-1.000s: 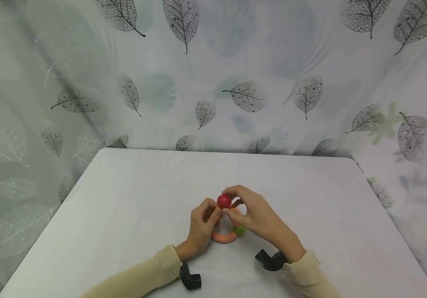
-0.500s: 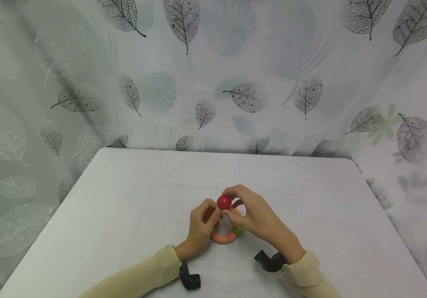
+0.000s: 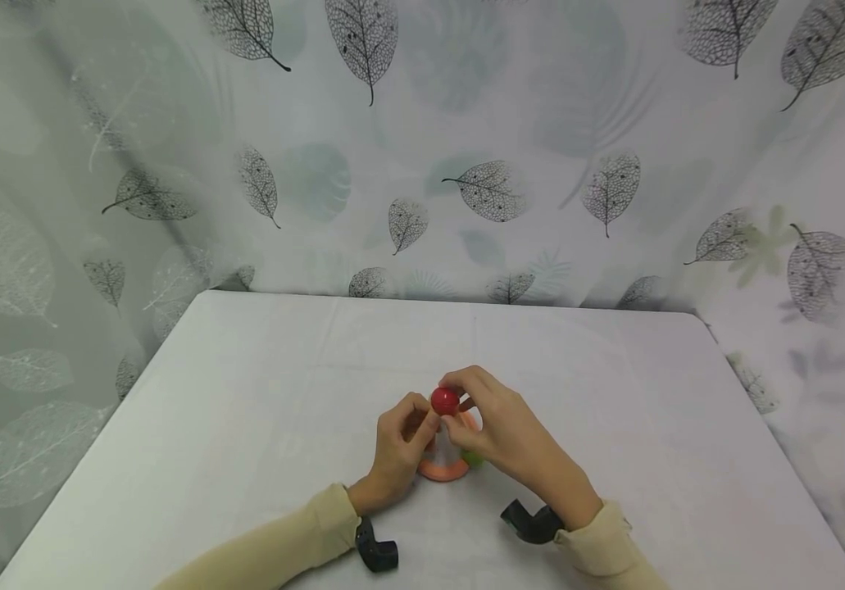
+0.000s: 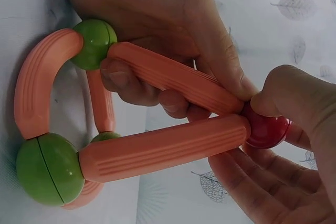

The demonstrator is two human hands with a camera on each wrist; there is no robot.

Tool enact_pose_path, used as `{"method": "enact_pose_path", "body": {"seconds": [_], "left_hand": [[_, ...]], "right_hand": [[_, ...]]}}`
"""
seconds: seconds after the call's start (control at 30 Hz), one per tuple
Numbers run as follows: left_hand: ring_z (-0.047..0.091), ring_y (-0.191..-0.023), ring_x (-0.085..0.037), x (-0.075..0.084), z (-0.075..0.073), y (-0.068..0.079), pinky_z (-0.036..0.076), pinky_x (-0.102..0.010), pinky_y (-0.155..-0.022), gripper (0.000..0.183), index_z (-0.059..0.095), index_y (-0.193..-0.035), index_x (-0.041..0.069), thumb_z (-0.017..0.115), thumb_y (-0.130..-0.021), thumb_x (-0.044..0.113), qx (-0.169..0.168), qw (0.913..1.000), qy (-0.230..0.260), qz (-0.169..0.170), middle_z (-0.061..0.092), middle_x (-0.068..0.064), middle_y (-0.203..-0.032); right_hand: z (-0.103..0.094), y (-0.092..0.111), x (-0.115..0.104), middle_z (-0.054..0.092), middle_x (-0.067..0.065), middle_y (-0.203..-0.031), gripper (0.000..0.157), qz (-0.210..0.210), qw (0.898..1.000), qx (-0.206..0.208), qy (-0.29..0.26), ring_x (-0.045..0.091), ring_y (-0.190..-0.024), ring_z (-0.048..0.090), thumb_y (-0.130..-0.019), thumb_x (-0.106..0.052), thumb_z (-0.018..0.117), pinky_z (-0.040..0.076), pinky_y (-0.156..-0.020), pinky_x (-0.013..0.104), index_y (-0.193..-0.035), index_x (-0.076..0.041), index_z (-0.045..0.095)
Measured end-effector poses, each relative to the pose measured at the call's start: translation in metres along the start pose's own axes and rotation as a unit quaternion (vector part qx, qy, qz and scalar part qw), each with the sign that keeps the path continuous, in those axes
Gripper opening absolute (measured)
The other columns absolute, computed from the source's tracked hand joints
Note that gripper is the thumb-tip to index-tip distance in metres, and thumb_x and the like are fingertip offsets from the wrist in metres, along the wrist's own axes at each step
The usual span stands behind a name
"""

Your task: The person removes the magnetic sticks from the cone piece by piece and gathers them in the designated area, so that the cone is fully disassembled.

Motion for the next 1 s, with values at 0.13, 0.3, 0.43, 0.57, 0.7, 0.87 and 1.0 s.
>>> {"method": "enact_pose_path", "body": {"seconds": [0.13, 0.3, 0.43, 0.57, 0.7, 0.87, 1.0], "left_hand": [[0.052, -0.057, 0.003, 0.001, 0.0, -0.001, 0.046, -0.016, -0.048, 0.006, 0.064, -0.096, 0.009, 0.065, -0.1, 0.004, 0.001, 1.0, 0.003, 0.005, 0.063, -0.007, -0.073], [0.053, -0.058, 0.003, 0.003, 0.0, -0.002, 0.047, -0.017, -0.048, 0.007, 0.064, -0.095, 0.008, 0.066, -0.1, 0.004, 0.006, 1.0, 0.007, 0.003, 0.063, -0.007, -0.072], [0.053, -0.058, 0.003, 0.002, 0.0, -0.002, 0.048, -0.018, -0.048, 0.007, 0.064, -0.094, 0.008, 0.066, -0.1, 0.005, 0.009, 0.9999, 0.007, -0.004, 0.064, -0.008, -0.073], [0.053, -0.058, 0.004, 0.002, -0.001, -0.001, 0.046, -0.017, -0.048, 0.007, 0.064, -0.093, 0.009, 0.067, -0.1, 0.006, 0.011, 0.9999, 0.001, -0.007, 0.064, -0.007, -0.071], [0.052, -0.058, 0.004, 0.002, -0.001, -0.001, 0.045, -0.016, -0.048, 0.007, 0.063, -0.094, 0.009, 0.067, -0.099, 0.006, 0.011, 0.9999, -0.003, -0.006, 0.063, -0.007, -0.07], [0.052, -0.058, 0.004, 0.002, -0.001, -0.001, 0.045, -0.016, -0.048, 0.008, 0.063, -0.094, 0.009, 0.067, -0.1, 0.006, 0.01, 0.9999, -0.001, -0.005, 0.063, -0.007, -0.069], [0.052, -0.058, 0.004, 0.002, -0.001, -0.001, 0.046, -0.017, -0.047, 0.008, 0.063, -0.093, 0.008, 0.067, -0.099, 0.006, 0.01, 0.9999, 0.0, -0.004, 0.062, -0.007, -0.069]], "right_hand": [[0.0, 0.001, -0.003, 0.065, 0.0, -0.114, 0.041, -0.018, 1.0, 0.01, 0.015, 0.011, -0.098, 0.07, -0.082, 0.003, 0.078, 0.063, -0.08, 0.025, -0.119, -0.007, 0.061], [0.0, 0.001, -0.007, 0.064, 0.002, -0.116, 0.042, -0.034, 0.998, 0.022, 0.038, 0.013, -0.098, 0.071, -0.081, 0.006, 0.077, 0.063, -0.079, 0.024, -0.118, -0.005, 0.061], [0.0, 0.001, -0.009, 0.063, 0.004, -0.117, 0.043, -0.038, 0.998, 0.024, 0.05, 0.014, -0.099, 0.071, -0.08, 0.006, 0.078, 0.063, -0.079, 0.025, -0.118, -0.004, 0.061], [0.0, 0.0, -0.01, 0.061, 0.004, -0.117, 0.044, -0.046, 0.997, 0.023, 0.059, 0.014, -0.098, 0.071, -0.079, 0.007, 0.08, 0.064, -0.078, 0.028, -0.118, -0.004, 0.061], [0.001, 0.0, -0.012, 0.06, 0.006, -0.117, 0.044, -0.056, 0.996, 0.025, 0.065, 0.015, -0.098, 0.071, -0.079, 0.009, 0.08, 0.064, -0.077, 0.029, -0.117, -0.003, 0.061], [0.001, -0.001, -0.013, 0.059, 0.008, -0.117, 0.047, -0.069, 0.993, 0.027, 0.087, 0.016, -0.097, 0.071, -0.077, 0.009, 0.082, 0.064, -0.076, 0.028, -0.117, -0.001, 0.06], [0.001, -0.001, -0.014, 0.059, 0.009, -0.117, 0.049, -0.082, 0.99, 0.029, 0.107, 0.016, -0.096, 0.071, -0.075, 0.008, 0.084, 0.064, -0.076, 0.027, -0.118, -0.001, 0.06]]}}
Point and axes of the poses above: each hand's wrist, its own y-axis away from the middle knuckle, its own z-axis out of the palm, x = y × z, the point moved 4 cm from there along -y, towards the middle knuckle
